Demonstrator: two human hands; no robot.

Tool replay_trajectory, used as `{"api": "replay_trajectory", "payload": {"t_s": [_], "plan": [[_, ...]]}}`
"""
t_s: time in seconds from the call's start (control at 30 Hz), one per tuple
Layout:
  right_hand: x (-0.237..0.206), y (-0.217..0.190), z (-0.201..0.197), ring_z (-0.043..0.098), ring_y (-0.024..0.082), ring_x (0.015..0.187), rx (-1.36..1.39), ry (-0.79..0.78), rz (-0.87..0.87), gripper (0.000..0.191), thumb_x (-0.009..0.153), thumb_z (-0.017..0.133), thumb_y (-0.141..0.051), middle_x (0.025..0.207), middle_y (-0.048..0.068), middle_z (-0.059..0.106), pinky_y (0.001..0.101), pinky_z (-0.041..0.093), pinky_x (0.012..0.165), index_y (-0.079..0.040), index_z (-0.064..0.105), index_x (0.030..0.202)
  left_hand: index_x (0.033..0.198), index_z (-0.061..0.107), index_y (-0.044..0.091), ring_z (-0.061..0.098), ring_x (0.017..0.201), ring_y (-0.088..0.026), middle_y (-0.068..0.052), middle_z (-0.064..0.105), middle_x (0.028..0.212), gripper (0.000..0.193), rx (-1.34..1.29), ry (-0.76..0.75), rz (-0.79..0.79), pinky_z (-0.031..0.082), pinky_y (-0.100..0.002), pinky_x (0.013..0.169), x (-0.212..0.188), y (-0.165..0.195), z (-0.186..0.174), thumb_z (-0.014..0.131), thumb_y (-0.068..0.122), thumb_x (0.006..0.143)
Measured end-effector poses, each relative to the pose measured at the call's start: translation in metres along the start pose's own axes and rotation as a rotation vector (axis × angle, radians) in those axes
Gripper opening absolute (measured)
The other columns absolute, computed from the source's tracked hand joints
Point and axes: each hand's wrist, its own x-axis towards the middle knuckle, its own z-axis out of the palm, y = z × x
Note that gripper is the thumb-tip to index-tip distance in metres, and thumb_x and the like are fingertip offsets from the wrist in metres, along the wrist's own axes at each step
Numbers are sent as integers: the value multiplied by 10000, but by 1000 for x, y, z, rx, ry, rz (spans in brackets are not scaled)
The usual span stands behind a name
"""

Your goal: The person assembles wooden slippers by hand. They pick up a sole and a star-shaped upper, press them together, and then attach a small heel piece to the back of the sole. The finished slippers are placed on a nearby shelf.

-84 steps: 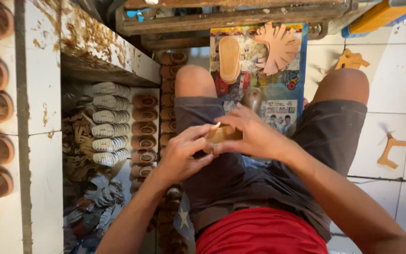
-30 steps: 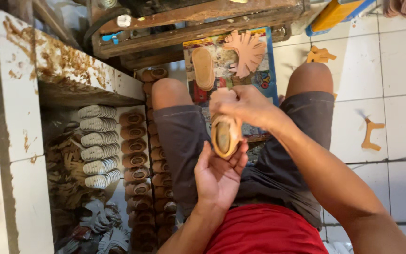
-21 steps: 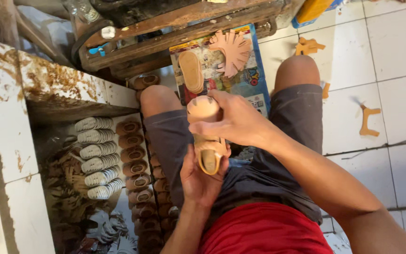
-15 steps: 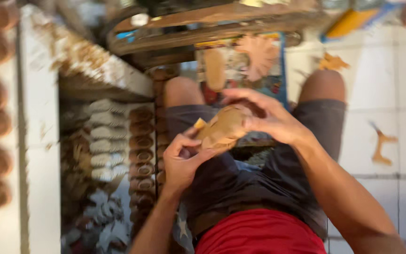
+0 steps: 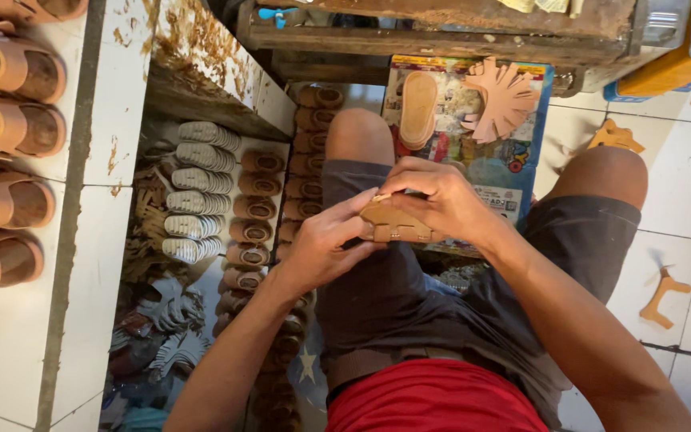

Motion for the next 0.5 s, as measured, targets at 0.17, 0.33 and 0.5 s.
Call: {"api": "replay_trajectory", "payload": {"t_s": [0.17,0.33,0.5], "plan": [[0,0,2,693,231,902,52,-12,-28,171,892,750,9,994,77,686,349,551,744,-47,738,1053,970,662,77,685,1193,-346,-189,605,1425,279,40,-12,12,579,-380,977,2,-4,-4,874,76,789],[-7,-6,-1,658,280,940,-170,-125,-217,305,784,752,7,1004,84,645,385,551,814,-48,723,1083,990,687,65,667,1247,-343,-170,629,1391,287,3,-28,39,562,-398,1043,-3,-6,-4,861,44,763],[-13,-22,0,640,317,994,-449,-192,-375,457,687,768,-81,1038,110,601,459,542,923,-2,640,1118,978,679,39,663,1234,-345,-178,627,1377,282,-53,-9,73,559,-399,1040,-2,-5,-4,884,40,784]]}}
